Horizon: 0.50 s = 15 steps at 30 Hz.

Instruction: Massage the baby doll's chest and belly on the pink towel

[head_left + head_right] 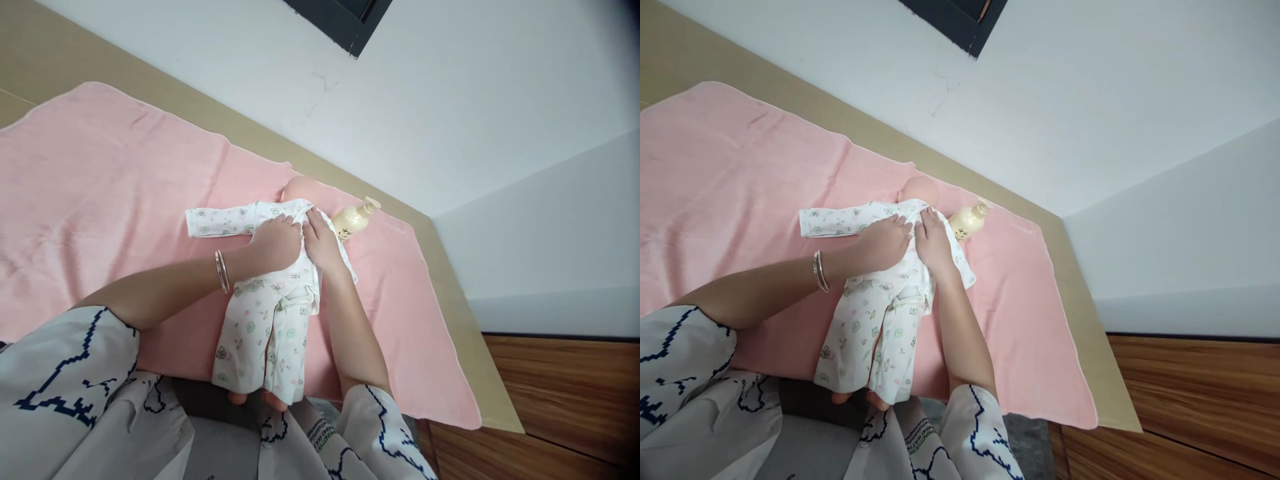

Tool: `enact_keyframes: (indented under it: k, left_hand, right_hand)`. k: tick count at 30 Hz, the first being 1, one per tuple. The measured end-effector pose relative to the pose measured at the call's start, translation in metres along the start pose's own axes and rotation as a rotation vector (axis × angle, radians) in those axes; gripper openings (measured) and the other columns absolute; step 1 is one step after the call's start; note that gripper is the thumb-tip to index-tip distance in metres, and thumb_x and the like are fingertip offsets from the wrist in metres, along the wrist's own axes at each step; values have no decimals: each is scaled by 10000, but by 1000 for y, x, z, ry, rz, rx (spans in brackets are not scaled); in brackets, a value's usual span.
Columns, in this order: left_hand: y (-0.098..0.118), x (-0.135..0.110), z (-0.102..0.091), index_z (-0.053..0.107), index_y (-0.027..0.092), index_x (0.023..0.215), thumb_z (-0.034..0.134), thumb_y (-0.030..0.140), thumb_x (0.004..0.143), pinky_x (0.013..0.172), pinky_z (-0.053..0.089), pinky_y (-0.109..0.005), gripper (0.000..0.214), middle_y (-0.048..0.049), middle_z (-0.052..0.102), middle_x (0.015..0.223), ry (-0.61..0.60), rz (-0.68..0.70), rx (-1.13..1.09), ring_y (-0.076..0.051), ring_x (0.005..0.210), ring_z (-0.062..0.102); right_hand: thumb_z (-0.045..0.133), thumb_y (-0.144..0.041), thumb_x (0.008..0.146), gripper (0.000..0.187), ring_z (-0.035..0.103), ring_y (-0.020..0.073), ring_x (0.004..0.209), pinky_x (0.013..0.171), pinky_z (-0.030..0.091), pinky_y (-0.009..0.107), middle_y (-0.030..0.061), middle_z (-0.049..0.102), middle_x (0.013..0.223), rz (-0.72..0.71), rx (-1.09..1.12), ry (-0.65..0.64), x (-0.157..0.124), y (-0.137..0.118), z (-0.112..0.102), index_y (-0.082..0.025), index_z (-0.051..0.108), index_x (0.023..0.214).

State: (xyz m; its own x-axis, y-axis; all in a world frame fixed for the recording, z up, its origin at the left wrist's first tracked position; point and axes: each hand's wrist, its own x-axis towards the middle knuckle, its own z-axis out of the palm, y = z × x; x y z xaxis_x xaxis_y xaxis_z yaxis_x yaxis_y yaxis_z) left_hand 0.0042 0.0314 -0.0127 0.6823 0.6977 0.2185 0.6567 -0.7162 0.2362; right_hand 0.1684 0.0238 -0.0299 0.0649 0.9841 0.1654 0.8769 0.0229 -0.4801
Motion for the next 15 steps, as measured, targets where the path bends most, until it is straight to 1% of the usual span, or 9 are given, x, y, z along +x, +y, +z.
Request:
enact_keyframes:
  k: [2, 3, 4, 5, 6, 8, 10, 13, 15]
  left_hand:
    - [-16, 9, 2, 721, 69, 1092, 363, 143, 1005, 1086, 477, -451, 376, -187, 721, 1182, -14, 77, 34, -303, 1187, 655]
    - [-23, 14, 5, 734, 67, 1052, 367, 127, 997, 1112, 454, -460, 376, -191, 723, 1168, 0, 124, 65, -305, 1192, 651]
    - [-29, 17, 9, 738, 54, 1047, 367, 116, 992, 1142, 427, -467, 381, -204, 717, 1187, 28, 140, 86, -314, 1231, 632]
    - [-33, 20, 13, 733, 35, 1080, 361, 118, 995, 1163, 407, -471, 391, -220, 701, 1232, 66, 117, 86, -325, 1285, 601]
    - [-35, 21, 18, 711, 15, 1152, 348, 132, 1007, 1175, 396, -473, 409, -233, 675, 1295, 108, 58, 63, -335, 1339, 564]
    - [-31, 21, 27, 611, 3, 1340, 315, 183, 1037, 1189, 386, -475, 461, -237, 587, 1444, 188, -102, -22, -340, 1430, 485]
    - [-24, 18, 34, 526, 39, 1450, 308, 223, 1052, 1204, 368, -489, 490, -213, 516, 1533, 231, -190, -82, -338, 1476, 433]
    - [-18, 14, 38, 519, 67, 1464, 324, 262, 1057, 1233, 323, -495, 492, -190, 513, 1543, 247, -182, -104, -334, 1492, 410]
    - [-20, 14, 39, 524, 74, 1457, 333, 281, 1056, 1230, 326, -493, 490, -186, 531, 1525, 261, -169, -111, -333, 1478, 425]
  right_hand:
    - [291, -313, 1010, 601, 308, 313, 1563, 1295, 257, 535, 208, 395, 1621, 12, -93, 3, -13, -19, 3, -28, 453, 1513]
    - [286, -298, 1008, 610, 293, 332, 1567, 1297, 246, 544, 225, 386, 1621, 15, -139, -1, -20, -30, 4, -1, 431, 1521]
    - [298, -294, 1005, 615, 267, 355, 1573, 1297, 231, 563, 227, 371, 1629, 8, -177, -8, -26, -39, 5, 2, 419, 1530]
    - [310, -291, 1001, 615, 248, 368, 1577, 1297, 220, 576, 219, 363, 1635, -2, -200, -19, -30, -45, 6, -7, 416, 1536]
    - [324, -291, 997, 611, 237, 373, 1580, 1298, 216, 582, 206, 364, 1638, -12, -204, -31, -32, -48, 6, -24, 424, 1538]
    - [327, -307, 1002, 594, 243, 353, 1582, 1299, 225, 570, 173, 379, 1639, -17, -158, -45, -29, -44, 4, -70, 455, 1531]
    - [315, -350, 1013, 589, 243, 323, 1587, 1301, 212, 568, 147, 364, 1652, 18, -76, -39, -19, -29, 3, -116, 464, 1533]
    - [312, -403, 1015, 599, 191, 300, 1604, 1300, 132, 607, 126, 290, 1686, 70, 4, -5, -4, -7, 6, -169, 430, 1554]
    - [309, -409, 1011, 605, 181, 295, 1607, 1296, 107, 617, 135, 279, 1689, 67, 11, 18, 0, -2, 10, -170, 427, 1554]
